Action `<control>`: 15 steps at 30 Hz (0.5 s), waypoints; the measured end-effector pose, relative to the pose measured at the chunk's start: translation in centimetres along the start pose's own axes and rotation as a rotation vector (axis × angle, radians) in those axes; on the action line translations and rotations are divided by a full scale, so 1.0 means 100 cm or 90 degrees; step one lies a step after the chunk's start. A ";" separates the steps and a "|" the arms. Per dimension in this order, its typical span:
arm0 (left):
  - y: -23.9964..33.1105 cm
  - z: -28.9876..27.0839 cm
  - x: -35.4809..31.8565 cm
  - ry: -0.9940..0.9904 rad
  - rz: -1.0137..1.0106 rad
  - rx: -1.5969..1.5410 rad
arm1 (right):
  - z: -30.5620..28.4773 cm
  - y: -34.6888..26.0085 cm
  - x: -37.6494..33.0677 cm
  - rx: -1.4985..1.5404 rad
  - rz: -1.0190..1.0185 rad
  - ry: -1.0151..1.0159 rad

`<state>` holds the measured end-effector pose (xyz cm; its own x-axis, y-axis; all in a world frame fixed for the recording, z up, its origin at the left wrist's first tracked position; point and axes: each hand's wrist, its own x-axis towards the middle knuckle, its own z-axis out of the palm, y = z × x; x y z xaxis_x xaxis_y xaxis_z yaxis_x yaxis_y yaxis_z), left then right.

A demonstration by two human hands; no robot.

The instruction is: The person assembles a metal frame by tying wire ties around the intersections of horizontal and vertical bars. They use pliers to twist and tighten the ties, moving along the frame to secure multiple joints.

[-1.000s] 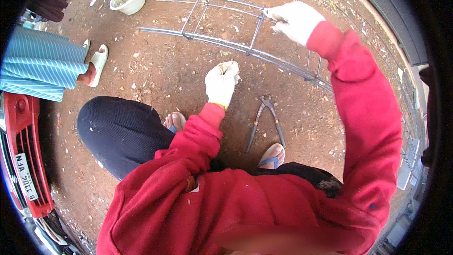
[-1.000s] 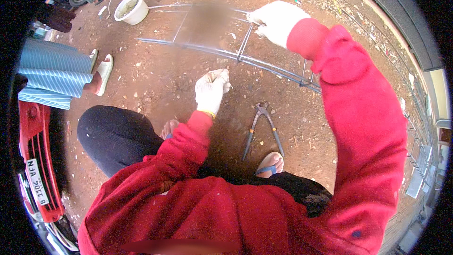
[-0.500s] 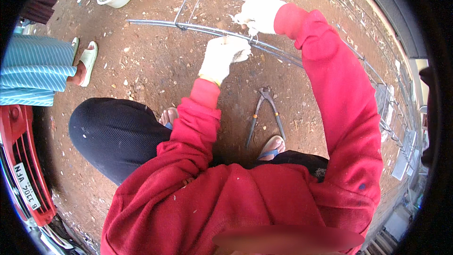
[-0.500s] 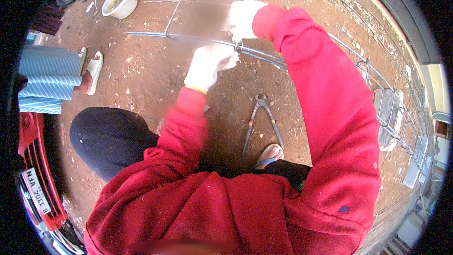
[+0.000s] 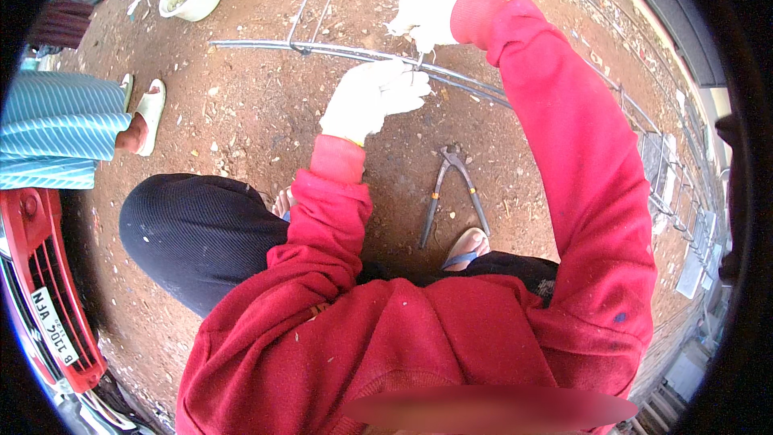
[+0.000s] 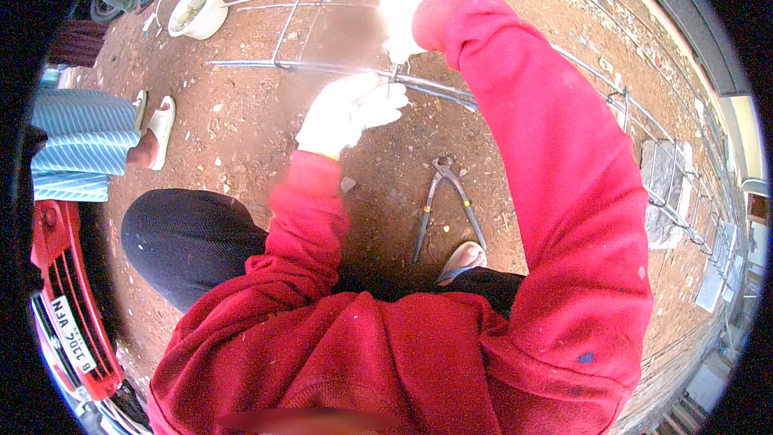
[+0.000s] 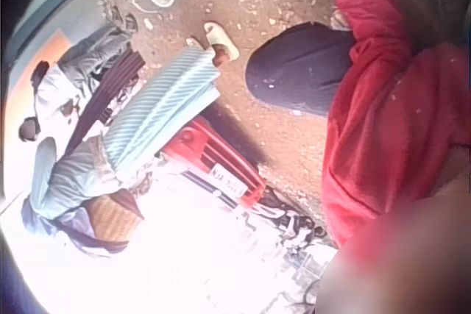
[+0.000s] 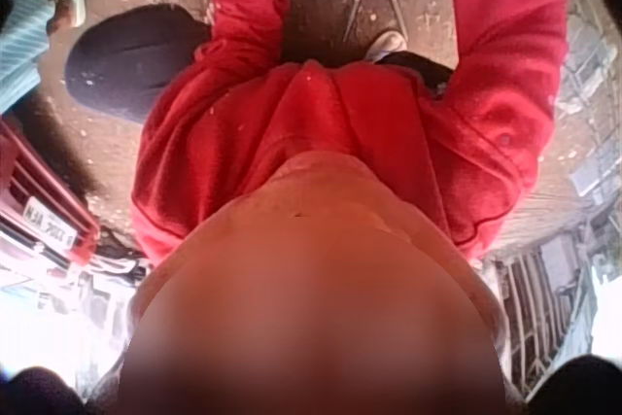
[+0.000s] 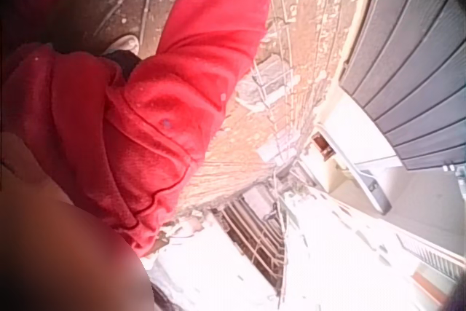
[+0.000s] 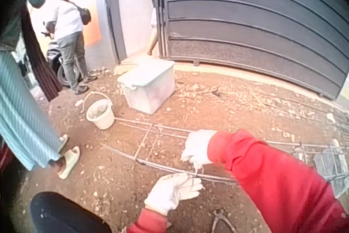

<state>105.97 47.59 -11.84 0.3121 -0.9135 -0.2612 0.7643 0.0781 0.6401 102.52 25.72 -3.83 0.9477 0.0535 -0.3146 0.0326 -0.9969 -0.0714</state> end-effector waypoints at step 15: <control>0.007 0.020 0.001 0.084 0.008 0.117 | -0.019 -0.017 -0.023 -0.116 -0.149 0.274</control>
<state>105.39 46.74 -10.01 0.4018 -0.8516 -0.3366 0.6478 0.0045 0.7618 100.91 27.15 -1.21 0.9521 0.2856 0.1097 0.2773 -0.9570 0.0850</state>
